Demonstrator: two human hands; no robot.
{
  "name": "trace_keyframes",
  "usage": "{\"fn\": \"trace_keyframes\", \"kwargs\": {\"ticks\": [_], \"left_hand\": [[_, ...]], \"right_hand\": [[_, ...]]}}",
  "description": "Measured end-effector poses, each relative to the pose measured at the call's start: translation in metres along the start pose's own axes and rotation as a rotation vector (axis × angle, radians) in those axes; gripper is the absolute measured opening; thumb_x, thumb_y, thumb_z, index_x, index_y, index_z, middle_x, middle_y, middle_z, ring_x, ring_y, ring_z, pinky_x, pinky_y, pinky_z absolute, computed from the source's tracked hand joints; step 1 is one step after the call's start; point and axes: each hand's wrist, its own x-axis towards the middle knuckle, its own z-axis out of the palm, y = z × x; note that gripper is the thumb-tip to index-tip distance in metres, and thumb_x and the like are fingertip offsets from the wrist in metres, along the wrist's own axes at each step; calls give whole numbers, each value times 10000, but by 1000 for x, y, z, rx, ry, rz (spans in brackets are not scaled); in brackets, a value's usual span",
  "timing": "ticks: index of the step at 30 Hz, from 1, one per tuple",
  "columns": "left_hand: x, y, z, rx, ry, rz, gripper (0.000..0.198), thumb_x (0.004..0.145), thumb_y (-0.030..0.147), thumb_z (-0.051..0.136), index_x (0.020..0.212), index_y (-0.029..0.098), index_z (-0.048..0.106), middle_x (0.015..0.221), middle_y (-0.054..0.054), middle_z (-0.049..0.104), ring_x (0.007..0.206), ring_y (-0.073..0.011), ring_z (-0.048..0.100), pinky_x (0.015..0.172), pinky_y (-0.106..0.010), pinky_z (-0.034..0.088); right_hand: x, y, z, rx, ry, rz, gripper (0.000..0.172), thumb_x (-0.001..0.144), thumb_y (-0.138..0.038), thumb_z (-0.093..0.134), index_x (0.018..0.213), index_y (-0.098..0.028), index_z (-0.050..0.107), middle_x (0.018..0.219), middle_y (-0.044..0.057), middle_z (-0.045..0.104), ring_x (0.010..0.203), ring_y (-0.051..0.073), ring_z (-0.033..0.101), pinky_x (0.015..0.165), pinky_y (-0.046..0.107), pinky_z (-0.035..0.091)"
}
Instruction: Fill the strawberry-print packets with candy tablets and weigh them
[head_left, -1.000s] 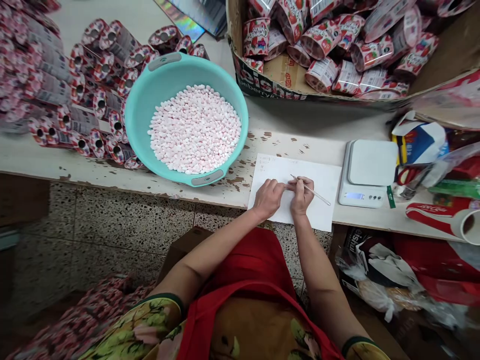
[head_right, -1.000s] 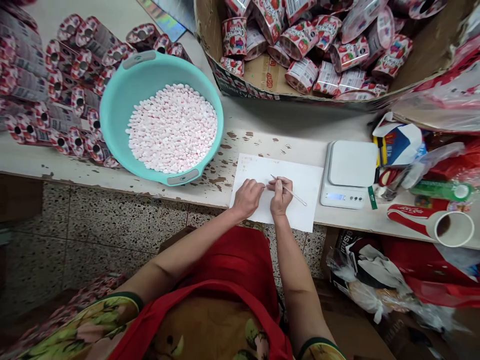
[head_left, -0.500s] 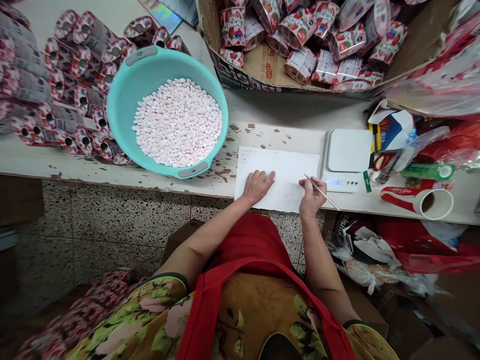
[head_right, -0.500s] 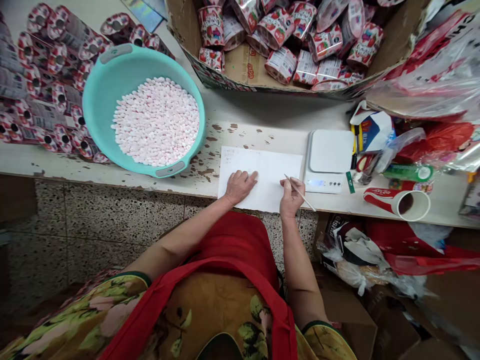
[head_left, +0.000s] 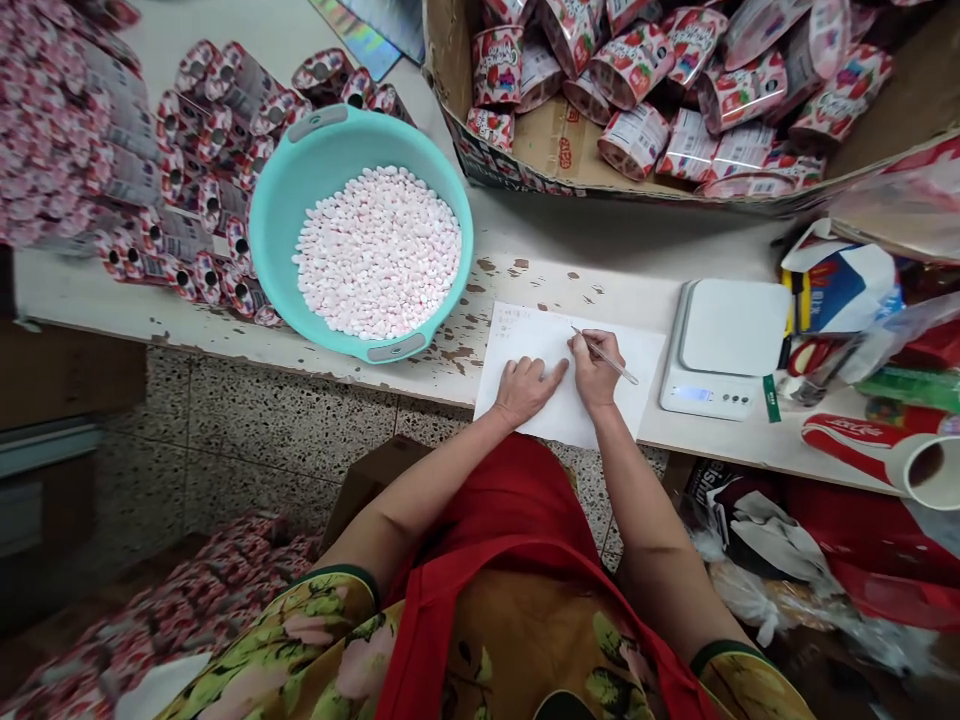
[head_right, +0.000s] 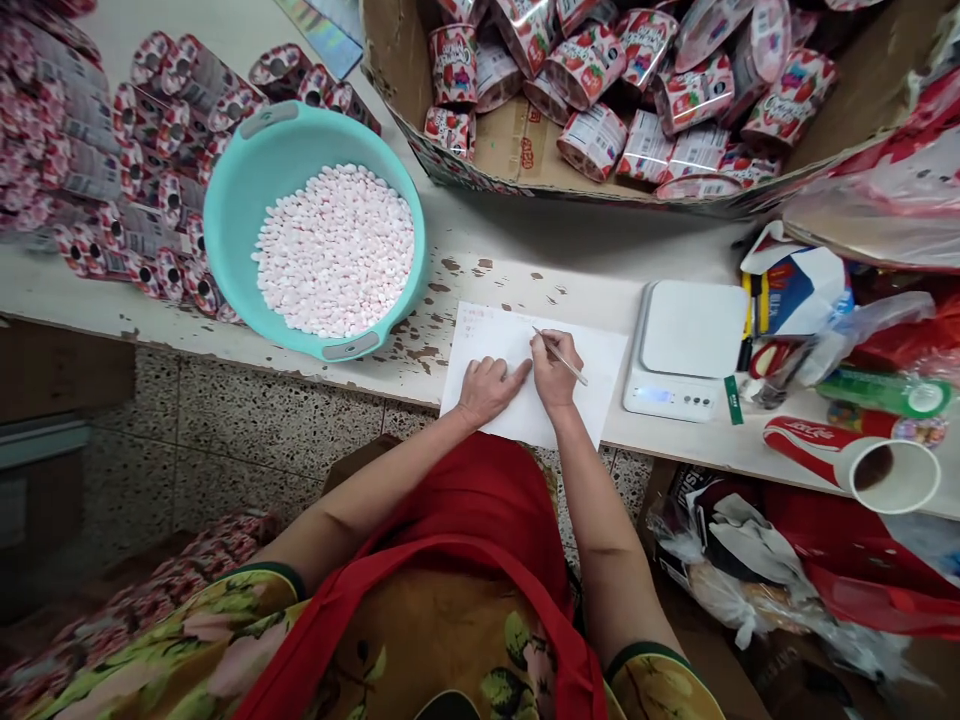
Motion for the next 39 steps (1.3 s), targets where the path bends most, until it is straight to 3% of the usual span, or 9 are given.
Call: {"fn": "trace_keyframes", "kwargs": {"ticks": [6,14,22,31,39], "left_hand": [[0,-2,1,-33,-1,11,427,1011,310,427,1434,326,484,883,-91,608,839,-226,543,713,-380,305],[14,-13,-5,53,188,-5,348,1032,350,406,1269,217,623,783,-47,620,739,-177,554,650,-335,319],[27,-21,3,29,44,-13,405,1022,221,368,1402,228,511,852,-73,644,790,-174,605,591,-305,374],[26,-22,2,3,45,-23,428,1024,221,353,1420,241,515,872,-86,648,799,-188,600,598,-311,386],[27,-19,1,-5,38,-60,448,1039,324,325,1441,227,496,911,-90,664,820,-194,594,601,-317,394]], "right_hand": [[3,17,2,-161,-5,-59,233,891,-401,601,989,-190,603,833,26,739,755,157,720,727,302,581],[1,16,5,-358,26,-177,224,908,-423,578,979,-213,604,849,32,749,762,180,736,726,320,582],[0,18,6,-425,55,-220,229,910,-426,577,977,-209,600,819,29,753,748,181,739,725,319,584],[-3,18,9,-441,117,-317,164,920,-369,580,975,-215,589,795,15,761,724,171,747,688,294,584],[-4,18,9,-426,110,-304,160,928,-370,567,989,-223,583,802,3,754,732,168,748,683,298,585]]}}
